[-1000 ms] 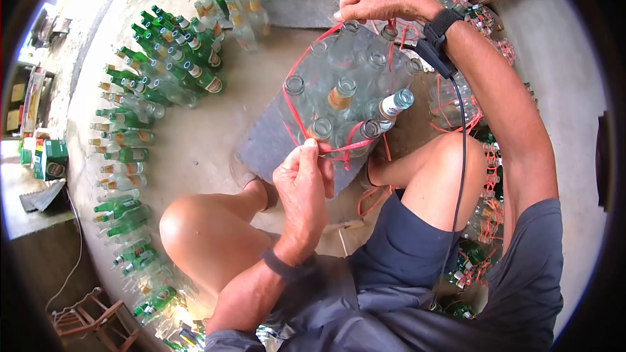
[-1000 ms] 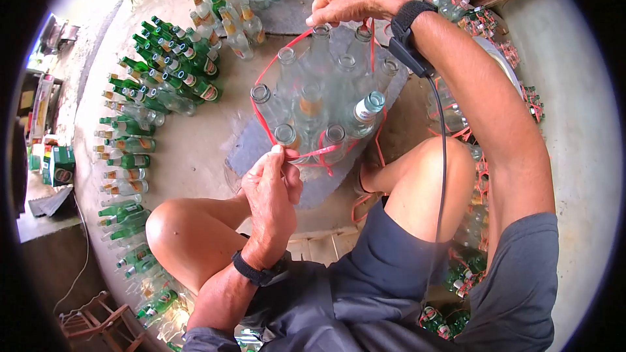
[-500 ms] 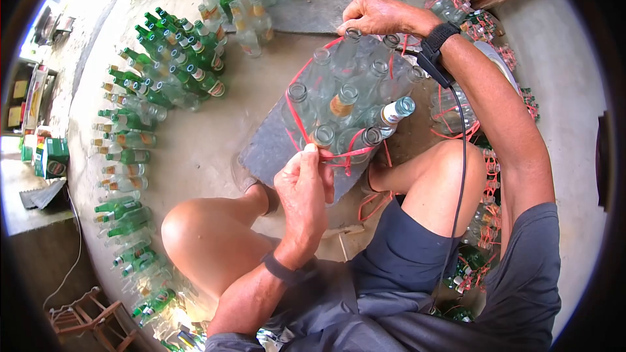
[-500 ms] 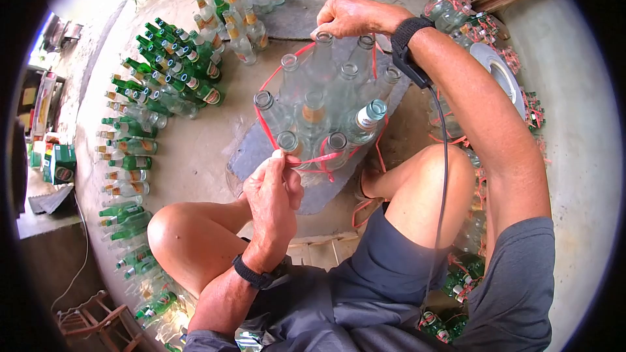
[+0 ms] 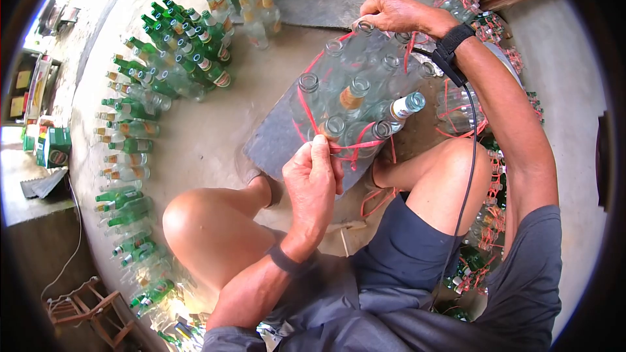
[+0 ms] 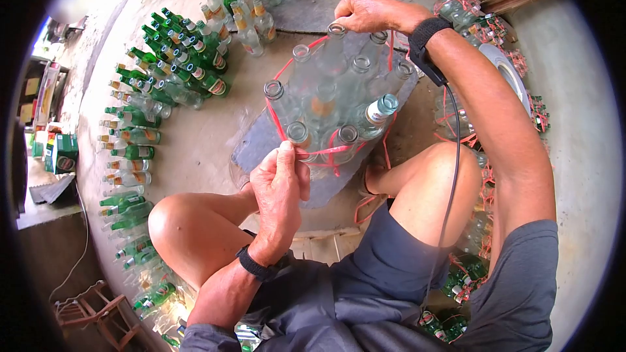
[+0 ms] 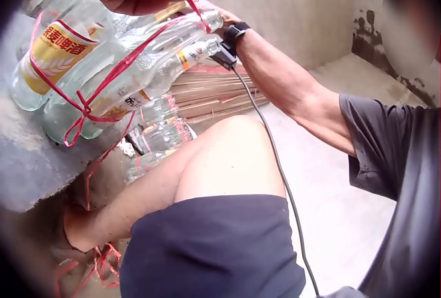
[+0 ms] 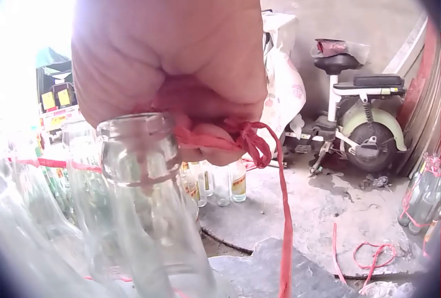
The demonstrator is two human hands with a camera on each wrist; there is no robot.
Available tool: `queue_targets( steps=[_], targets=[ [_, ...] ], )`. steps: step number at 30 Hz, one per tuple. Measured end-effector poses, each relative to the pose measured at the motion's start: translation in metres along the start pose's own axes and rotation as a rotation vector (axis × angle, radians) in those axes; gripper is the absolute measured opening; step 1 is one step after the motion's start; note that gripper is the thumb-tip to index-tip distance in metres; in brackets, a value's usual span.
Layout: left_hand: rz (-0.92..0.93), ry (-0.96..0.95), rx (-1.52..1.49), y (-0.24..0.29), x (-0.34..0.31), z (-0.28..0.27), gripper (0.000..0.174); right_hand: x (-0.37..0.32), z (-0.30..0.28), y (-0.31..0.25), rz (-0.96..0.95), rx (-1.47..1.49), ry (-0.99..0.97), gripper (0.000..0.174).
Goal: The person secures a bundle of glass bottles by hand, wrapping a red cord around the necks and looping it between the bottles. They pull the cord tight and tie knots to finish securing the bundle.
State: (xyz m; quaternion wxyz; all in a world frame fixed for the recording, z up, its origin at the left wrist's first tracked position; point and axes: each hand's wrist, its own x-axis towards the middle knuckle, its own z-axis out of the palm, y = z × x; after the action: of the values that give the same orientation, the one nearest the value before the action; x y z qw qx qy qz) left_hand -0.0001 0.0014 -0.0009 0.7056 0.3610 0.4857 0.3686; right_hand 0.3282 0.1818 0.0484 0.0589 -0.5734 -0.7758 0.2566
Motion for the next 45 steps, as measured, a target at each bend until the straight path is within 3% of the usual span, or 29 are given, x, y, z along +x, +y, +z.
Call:
queue_targets(
  steps=[14,16,22,23,27,30,32,35,39,42,45],
  targets=[
    [0.028,-0.012,-0.026,-0.003,-0.001,0.001,0.037,-0.02,-0.003,0.018,0.085,0.129,0.045,0.049],
    [0.035,0.006,-0.01,-0.003,-0.001,0.001,0.038,-0.026,-0.008,0.014,0.227,0.142,-0.006,0.044],
    [0.03,0.016,0.028,-0.004,-0.005,0.003,0.037,-0.044,-0.009,0.016,0.339,0.234,0.064,0.045],
    [0.03,0.011,0.029,-0.007,-0.006,0.002,0.037,-0.044,-0.003,0.029,0.278,0.217,0.093,0.047],
    [0.134,-0.046,0.093,-0.015,-0.009,0.009,0.025,-0.056,-0.006,0.031,0.294,0.206,0.051,0.049],
    [0.167,-0.089,0.099,-0.027,-0.01,0.012,0.019,-0.07,0.0,0.032,0.204,0.274,0.063,0.048],
    [0.407,-0.059,0.308,-0.047,-0.004,0.008,0.023,-0.079,0.005,0.03,0.246,0.317,0.084,0.039],
    [0.513,-0.07,0.483,-0.033,-0.007,0.011,0.031,-0.09,0.013,0.029,0.302,0.478,0.099,0.029],
    [0.587,-0.079,0.549,-0.035,-0.009,0.013,0.036,-0.102,0.023,0.021,0.372,0.465,0.19,0.025],
    [0.667,-0.085,0.672,-0.037,-0.008,0.012,0.036,-0.107,0.028,0.02,0.216,0.31,0.158,0.027],
    [0.677,-0.08,0.662,-0.034,-0.006,0.015,0.041,-0.11,0.039,0.019,0.196,0.287,0.222,0.03]
  ],
)
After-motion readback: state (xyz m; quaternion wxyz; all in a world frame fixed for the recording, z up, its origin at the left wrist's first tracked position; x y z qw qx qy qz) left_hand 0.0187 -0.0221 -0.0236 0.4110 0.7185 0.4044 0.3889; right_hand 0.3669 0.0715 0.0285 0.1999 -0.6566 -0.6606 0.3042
